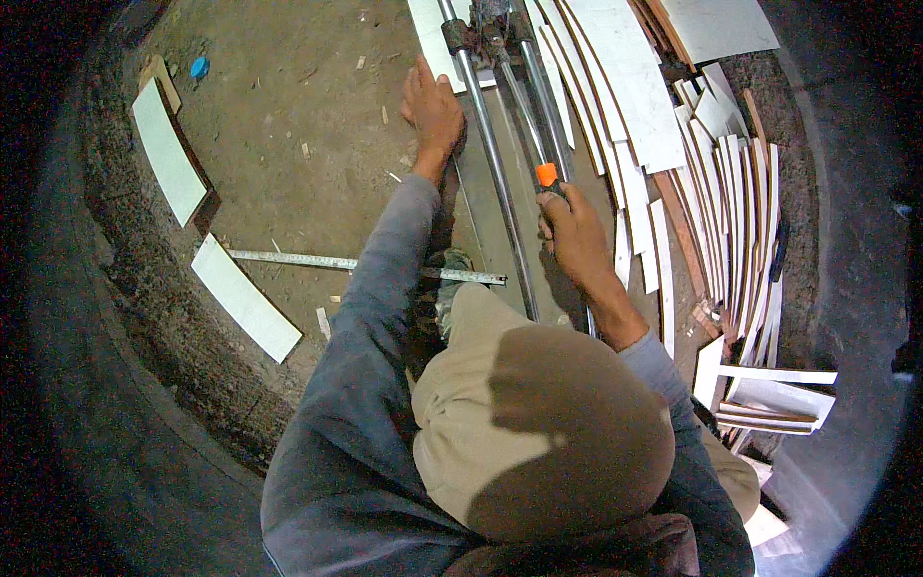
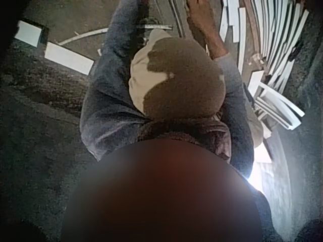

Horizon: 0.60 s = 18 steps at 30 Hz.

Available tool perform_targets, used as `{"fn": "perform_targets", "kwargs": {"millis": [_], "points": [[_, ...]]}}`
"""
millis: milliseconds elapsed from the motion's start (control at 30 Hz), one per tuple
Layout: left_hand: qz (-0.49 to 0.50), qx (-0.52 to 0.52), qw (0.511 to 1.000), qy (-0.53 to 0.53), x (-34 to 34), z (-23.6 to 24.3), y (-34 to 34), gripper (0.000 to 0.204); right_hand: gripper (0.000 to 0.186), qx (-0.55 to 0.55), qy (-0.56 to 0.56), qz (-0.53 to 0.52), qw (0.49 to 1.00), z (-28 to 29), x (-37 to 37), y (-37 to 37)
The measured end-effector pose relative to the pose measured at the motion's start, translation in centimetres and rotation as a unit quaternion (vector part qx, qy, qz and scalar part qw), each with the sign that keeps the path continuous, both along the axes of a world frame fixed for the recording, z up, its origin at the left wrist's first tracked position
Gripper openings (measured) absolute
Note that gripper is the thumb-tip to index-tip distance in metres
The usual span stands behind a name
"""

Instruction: The person uses a manual tile cutter to cut white planks. They position each plank on the cutter, score it, and snap it to separate the pieces. The cut pieces are stacked nearby.

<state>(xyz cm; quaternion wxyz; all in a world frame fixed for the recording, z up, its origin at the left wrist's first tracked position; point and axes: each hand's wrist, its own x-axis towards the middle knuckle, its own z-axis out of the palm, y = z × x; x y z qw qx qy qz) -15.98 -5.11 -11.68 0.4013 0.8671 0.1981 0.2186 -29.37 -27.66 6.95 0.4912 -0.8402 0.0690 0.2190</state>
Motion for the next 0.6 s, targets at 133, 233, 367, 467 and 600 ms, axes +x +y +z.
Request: {"fn": "perform_targets", "kwargs": {"millis": [133,233,367,467,600], "points": [[-0.002,-0.010,1.000,-0.001,0.4,0.3,-0.4,0.064,0.027,0.009,0.025,-0.015,1.000,-0.9,0.8,0.1],[0.009,0.021,0.999,0.045,0.5,0.4,-0.4,0.063,0.027,0.000,-0.034,0.020,0.999,-1.8,1.4,0.1],[-0.008,0.000,1.000,0.004,0.4,0.4,-0.4,0.062,0.028,-0.022,-0.151,0.105,0.983,-2.6,2.8,0.4],[-0.010,0.007,1.000,-0.008,0.5,0.6,-0.5,0.061,0.030,0.003,-0.057,0.029,0.998,-2.5,4.0,0.9],[0.007,0.017,1.000,0.018,0.3,1.2,-0.9,0.060,0.031,-0.047,-0.178,0.082,0.979,-3.1,6.9,2.5]]}}
